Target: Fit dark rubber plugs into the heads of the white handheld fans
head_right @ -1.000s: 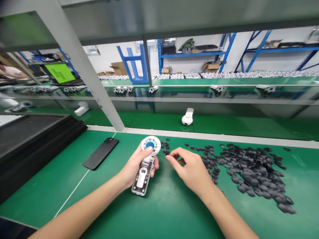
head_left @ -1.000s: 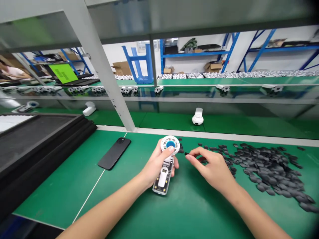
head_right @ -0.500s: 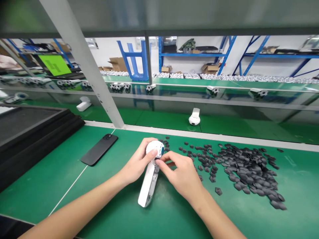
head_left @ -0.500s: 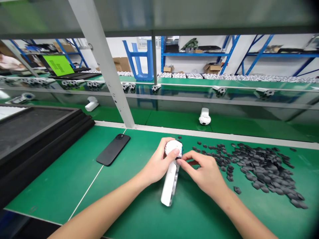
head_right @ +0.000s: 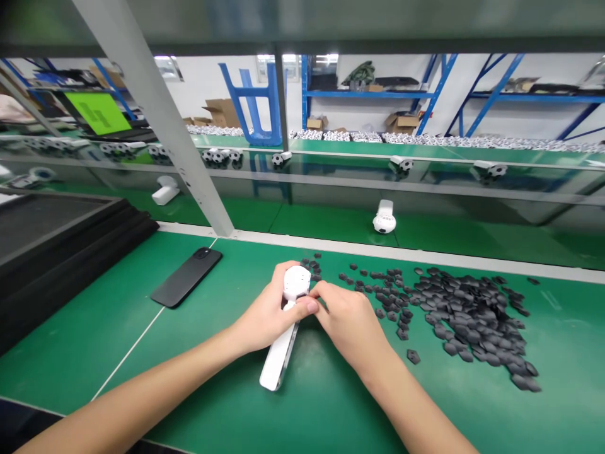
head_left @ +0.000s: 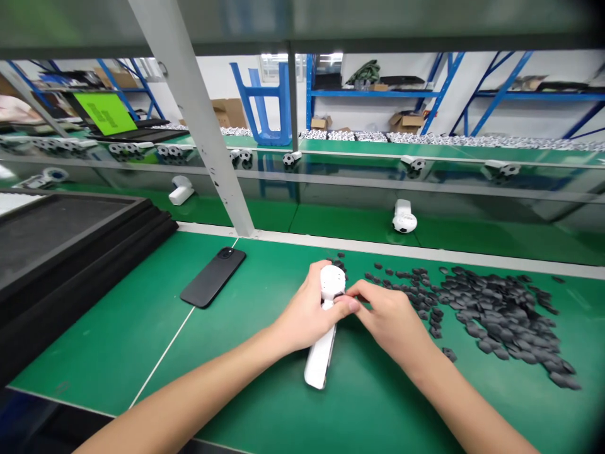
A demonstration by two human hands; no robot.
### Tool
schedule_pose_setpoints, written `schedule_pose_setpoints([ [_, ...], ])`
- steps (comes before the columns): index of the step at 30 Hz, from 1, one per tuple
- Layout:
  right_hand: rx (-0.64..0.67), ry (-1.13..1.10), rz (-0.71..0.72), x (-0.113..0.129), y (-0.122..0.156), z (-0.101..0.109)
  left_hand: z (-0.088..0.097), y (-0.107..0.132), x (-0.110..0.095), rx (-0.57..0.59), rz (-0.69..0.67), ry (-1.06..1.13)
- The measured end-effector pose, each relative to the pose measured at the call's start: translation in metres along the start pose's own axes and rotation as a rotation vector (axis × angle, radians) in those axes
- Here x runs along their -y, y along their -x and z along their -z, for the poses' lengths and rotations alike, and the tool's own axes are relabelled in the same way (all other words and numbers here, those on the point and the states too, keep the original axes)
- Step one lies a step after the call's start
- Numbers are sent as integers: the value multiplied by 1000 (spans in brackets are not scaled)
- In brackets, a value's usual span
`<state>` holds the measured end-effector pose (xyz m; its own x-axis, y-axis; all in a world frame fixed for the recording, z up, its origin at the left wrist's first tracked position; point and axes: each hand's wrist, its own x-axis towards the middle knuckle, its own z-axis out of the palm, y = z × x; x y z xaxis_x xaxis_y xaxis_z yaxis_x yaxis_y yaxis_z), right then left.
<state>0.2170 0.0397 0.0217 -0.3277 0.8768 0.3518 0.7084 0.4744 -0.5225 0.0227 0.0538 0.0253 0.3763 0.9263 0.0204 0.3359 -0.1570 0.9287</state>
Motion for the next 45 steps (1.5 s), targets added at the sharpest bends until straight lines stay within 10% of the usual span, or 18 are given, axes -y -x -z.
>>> schedule_pose_setpoints([
  [8, 37, 104, 16, 1, 2, 0, -1, -2, 3, 31, -37, -74],
  [18, 96, -646, -329, -12, -4, -5, 2, -6, 5, 129, -53, -92],
  [26, 62, -729, -405, -8, -10, -7, 2, -7, 2, 127, -19, -111],
  [37, -170, 237, -253, -96, -19, 35, 16, -4, -1, 235, 85, -52],
  [45, -58, 211, -202, -120, -29, 24, 19, -9, 5, 180, 202, 227],
])
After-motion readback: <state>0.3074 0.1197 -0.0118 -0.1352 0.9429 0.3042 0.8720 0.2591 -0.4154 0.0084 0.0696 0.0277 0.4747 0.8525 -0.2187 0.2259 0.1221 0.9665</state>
